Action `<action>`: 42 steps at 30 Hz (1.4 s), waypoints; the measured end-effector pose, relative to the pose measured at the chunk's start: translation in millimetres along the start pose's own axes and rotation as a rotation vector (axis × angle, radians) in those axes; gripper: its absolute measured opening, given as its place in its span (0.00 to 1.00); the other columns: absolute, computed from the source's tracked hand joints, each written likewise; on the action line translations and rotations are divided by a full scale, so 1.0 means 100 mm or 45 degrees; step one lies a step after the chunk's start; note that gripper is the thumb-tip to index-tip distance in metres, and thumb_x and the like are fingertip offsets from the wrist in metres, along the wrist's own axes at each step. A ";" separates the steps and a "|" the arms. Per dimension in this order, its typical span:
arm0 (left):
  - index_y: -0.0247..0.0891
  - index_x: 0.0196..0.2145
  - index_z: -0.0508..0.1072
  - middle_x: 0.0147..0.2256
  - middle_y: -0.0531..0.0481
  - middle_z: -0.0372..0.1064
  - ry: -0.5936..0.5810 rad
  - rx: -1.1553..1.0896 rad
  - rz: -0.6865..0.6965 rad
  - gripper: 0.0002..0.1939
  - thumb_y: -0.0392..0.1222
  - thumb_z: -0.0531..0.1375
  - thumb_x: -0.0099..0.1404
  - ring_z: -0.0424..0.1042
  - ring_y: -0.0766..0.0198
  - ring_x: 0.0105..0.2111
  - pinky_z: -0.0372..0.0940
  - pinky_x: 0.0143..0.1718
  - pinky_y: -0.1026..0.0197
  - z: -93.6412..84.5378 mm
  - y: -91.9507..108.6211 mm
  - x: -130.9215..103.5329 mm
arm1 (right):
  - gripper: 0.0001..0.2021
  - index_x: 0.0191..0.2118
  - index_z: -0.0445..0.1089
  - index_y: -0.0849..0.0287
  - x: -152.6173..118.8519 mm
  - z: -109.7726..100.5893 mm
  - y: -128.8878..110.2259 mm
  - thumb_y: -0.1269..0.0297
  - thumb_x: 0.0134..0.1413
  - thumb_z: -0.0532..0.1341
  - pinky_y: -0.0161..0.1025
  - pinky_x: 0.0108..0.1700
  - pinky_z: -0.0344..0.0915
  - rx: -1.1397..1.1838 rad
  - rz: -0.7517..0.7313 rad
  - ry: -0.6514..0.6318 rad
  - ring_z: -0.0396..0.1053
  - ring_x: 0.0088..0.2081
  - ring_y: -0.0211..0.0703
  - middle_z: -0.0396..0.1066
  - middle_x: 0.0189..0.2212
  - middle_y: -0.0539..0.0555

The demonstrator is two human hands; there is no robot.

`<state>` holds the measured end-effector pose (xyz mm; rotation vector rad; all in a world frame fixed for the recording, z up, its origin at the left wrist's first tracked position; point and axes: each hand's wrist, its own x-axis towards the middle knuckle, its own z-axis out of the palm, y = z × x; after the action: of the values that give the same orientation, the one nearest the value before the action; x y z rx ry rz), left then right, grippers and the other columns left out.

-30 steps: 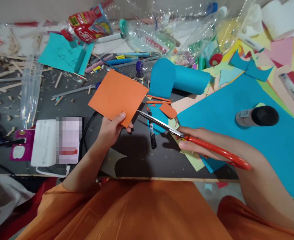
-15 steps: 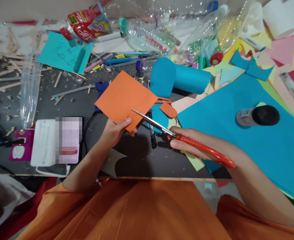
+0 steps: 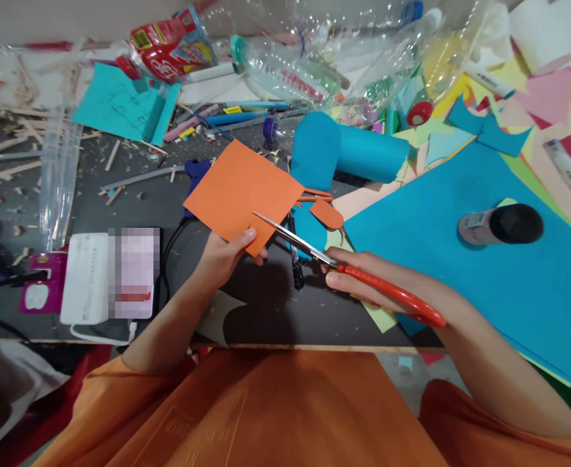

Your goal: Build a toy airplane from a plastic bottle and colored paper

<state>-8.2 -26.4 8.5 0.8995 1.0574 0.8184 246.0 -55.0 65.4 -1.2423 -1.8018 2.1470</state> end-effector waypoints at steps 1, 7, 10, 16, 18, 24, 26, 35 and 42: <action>0.34 0.27 0.70 0.19 0.50 0.71 0.004 0.009 -0.002 0.15 0.50 0.64 0.54 0.69 0.68 0.16 0.66 0.19 0.66 0.00 0.00 0.00 | 0.19 0.38 0.59 0.57 0.00 0.00 -0.01 0.43 0.61 0.51 0.30 0.17 0.49 -0.006 0.002 0.009 0.51 0.17 0.29 0.54 0.19 0.43; 0.33 0.27 0.70 0.18 0.50 0.71 0.002 0.002 -0.003 0.15 0.50 0.64 0.53 0.69 0.68 0.16 0.66 0.19 0.66 0.02 0.02 0.00 | 0.20 0.35 0.59 0.57 0.01 0.03 -0.05 0.42 0.60 0.51 0.31 0.19 0.49 -0.035 0.022 0.052 0.50 0.19 0.30 0.53 0.19 0.43; 0.33 0.27 0.70 0.18 0.51 0.71 -0.001 -0.004 -0.001 0.15 0.49 0.65 0.52 0.69 0.68 0.15 0.66 0.19 0.67 0.02 0.03 0.00 | 0.19 0.35 0.59 0.57 0.01 0.03 -0.05 0.43 0.60 0.52 0.31 0.19 0.48 -0.036 0.008 0.059 0.50 0.19 0.30 0.53 0.19 0.43; 0.33 0.29 0.71 0.19 0.51 0.71 0.011 0.011 -0.013 0.16 0.50 0.65 0.53 0.69 0.68 0.16 0.66 0.19 0.66 0.00 0.01 0.00 | 0.19 0.35 0.60 0.57 0.01 0.04 -0.05 0.44 0.59 0.54 0.32 0.19 0.47 0.007 0.020 0.072 0.48 0.19 0.31 0.52 0.19 0.43; 0.33 0.29 0.71 0.19 0.50 0.71 0.013 0.010 -0.006 0.16 0.50 0.64 0.54 0.69 0.68 0.16 0.66 0.20 0.66 0.00 0.00 0.00 | 0.18 0.36 0.60 0.56 0.00 0.04 -0.06 0.44 0.59 0.54 0.32 0.20 0.48 -0.008 0.014 0.073 0.50 0.20 0.32 0.52 0.19 0.43; 0.34 0.27 0.70 0.18 0.51 0.71 0.016 -0.011 -0.010 0.16 0.50 0.66 0.52 0.69 0.68 0.16 0.66 0.19 0.67 0.02 0.02 0.00 | 0.18 0.33 0.58 0.55 0.00 0.05 -0.07 0.45 0.60 0.54 0.32 0.20 0.48 0.012 0.013 0.090 0.49 0.19 0.31 0.52 0.20 0.43; 0.33 0.27 0.70 0.18 0.51 0.71 0.014 -0.023 -0.010 0.15 0.49 0.66 0.52 0.69 0.69 0.16 0.66 0.19 0.67 0.02 0.02 -0.01 | 0.18 0.33 0.58 0.56 0.00 0.05 -0.06 0.44 0.59 0.54 0.32 0.20 0.49 0.003 0.008 0.092 0.50 0.20 0.31 0.52 0.20 0.44; 0.34 0.28 0.70 0.19 0.51 0.72 0.028 -0.002 -0.012 0.15 0.50 0.65 0.53 0.69 0.68 0.16 0.66 0.19 0.66 0.01 0.01 0.01 | 0.18 0.33 0.57 0.56 0.03 0.07 0.01 0.45 0.60 0.53 0.31 0.19 0.47 -0.009 -0.044 0.130 0.48 0.18 0.30 0.51 0.19 0.42; 0.34 0.30 0.69 0.18 0.52 0.71 0.030 -0.014 -0.031 0.16 0.49 0.65 0.52 0.68 0.69 0.15 0.65 0.18 0.67 0.02 0.03 0.01 | 0.18 0.36 0.61 0.56 0.04 0.11 -0.05 0.44 0.60 0.53 0.32 0.18 0.43 -0.036 -0.009 0.203 0.48 0.18 0.30 0.52 0.20 0.43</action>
<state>-6.5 -25.2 11.0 0.8678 1.0812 0.8154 234.6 -60.3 67.9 -1.3679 -1.7744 1.9630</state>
